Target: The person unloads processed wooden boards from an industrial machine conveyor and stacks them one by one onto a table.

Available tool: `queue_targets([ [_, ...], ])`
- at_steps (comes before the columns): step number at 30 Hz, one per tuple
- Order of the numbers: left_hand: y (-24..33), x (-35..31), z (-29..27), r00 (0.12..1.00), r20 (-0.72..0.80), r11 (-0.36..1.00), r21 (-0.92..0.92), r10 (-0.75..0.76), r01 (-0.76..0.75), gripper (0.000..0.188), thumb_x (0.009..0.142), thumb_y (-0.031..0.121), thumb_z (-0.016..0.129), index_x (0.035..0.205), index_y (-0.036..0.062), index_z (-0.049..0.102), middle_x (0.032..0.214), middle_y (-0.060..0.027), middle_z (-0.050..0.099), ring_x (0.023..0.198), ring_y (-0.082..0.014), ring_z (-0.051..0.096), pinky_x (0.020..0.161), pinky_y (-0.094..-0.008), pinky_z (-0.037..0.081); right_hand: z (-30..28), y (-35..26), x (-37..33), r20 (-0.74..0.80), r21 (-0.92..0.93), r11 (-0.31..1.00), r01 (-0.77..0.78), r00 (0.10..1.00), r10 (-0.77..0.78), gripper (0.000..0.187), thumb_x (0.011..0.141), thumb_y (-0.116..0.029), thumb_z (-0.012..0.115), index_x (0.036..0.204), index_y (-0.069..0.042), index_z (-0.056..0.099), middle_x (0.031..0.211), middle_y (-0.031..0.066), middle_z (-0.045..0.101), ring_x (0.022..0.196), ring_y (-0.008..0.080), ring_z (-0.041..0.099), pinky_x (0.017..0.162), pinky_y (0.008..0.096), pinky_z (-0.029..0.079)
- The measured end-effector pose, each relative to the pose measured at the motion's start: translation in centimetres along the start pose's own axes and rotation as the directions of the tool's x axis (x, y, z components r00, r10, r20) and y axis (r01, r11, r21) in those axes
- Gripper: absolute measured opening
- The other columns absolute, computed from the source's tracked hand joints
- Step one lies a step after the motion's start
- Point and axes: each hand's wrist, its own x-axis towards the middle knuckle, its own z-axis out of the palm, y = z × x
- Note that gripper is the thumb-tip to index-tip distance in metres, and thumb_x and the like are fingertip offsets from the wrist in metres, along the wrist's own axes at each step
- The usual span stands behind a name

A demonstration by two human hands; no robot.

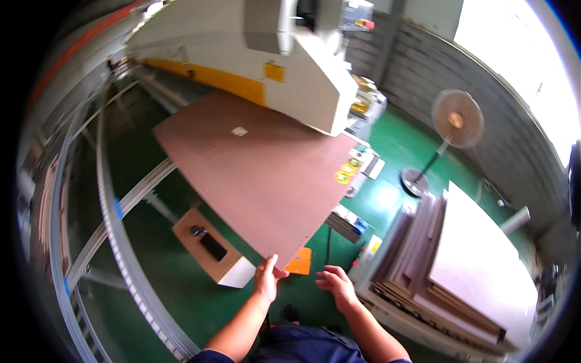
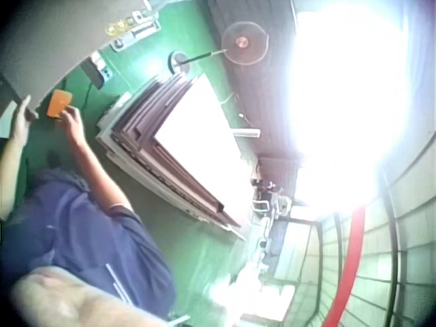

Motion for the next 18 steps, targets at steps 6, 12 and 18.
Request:
queue_targets([
  [6, -0.8, -4.5, 2.5, 0.994, 0.082, 0.996, 0.065, -0.068, 0.063, 0.029, 0.091, 0.028, 0.053, 0.105, 0.0046, 0.06, 0.087, -0.0074, 0.066, 0.067, -0.0161, 0.063, 0.059, -0.0305, 0.053, 0.2, 1.5, 0.8, 0.071, 0.125, 0.992, 0.009, 0.997, -0.018, 0.045, 0.093, -0.023, 0.054, 0.129, 0.001, 0.04, 0.116, 0.0139, 0.058, 0.1, 0.0214, 0.06, 0.089, 0.0339, 0.047],
  [12, -3.3, -8.5, 5.9, 0.916, 0.298, 0.961, 0.151, -0.268, 0.232, 0.033, 0.092, 0.023, 0.049, 0.114, -0.0006, 0.054, 0.098, -0.0121, 0.065, 0.082, -0.0223, 0.065, 0.073, -0.0317, 0.055, -3.0, 2.5, -1.2, 0.06, 0.358, 0.933, -0.047, 0.998, 0.028, 0.024, 0.09, -0.024, 0.06, 0.106, -0.006, 0.054, 0.091, 0.0027, 0.059, 0.082, 0.0127, 0.057, 0.074, 0.0288, 0.047],
  [18, -5.0, -10.7, 5.9, 0.797, 0.435, 0.906, 0.255, -0.42, 0.338, 0.041, 0.093, 0.031, 0.051, 0.118, -0.0011, 0.053, 0.105, -0.0136, 0.063, 0.097, -0.0248, 0.062, 0.085, -0.0359, 0.05, -6.0, 2.9, -5.4, -0.125, 0.361, 0.931, 0.05, 0.992, -0.005, 0.013, 0.089, -0.018, 0.062, 0.095, -0.008, 0.057, 0.088, 0.001, 0.059, 0.079, 0.0105, 0.054, 0.07, 0.0262, 0.044],
])
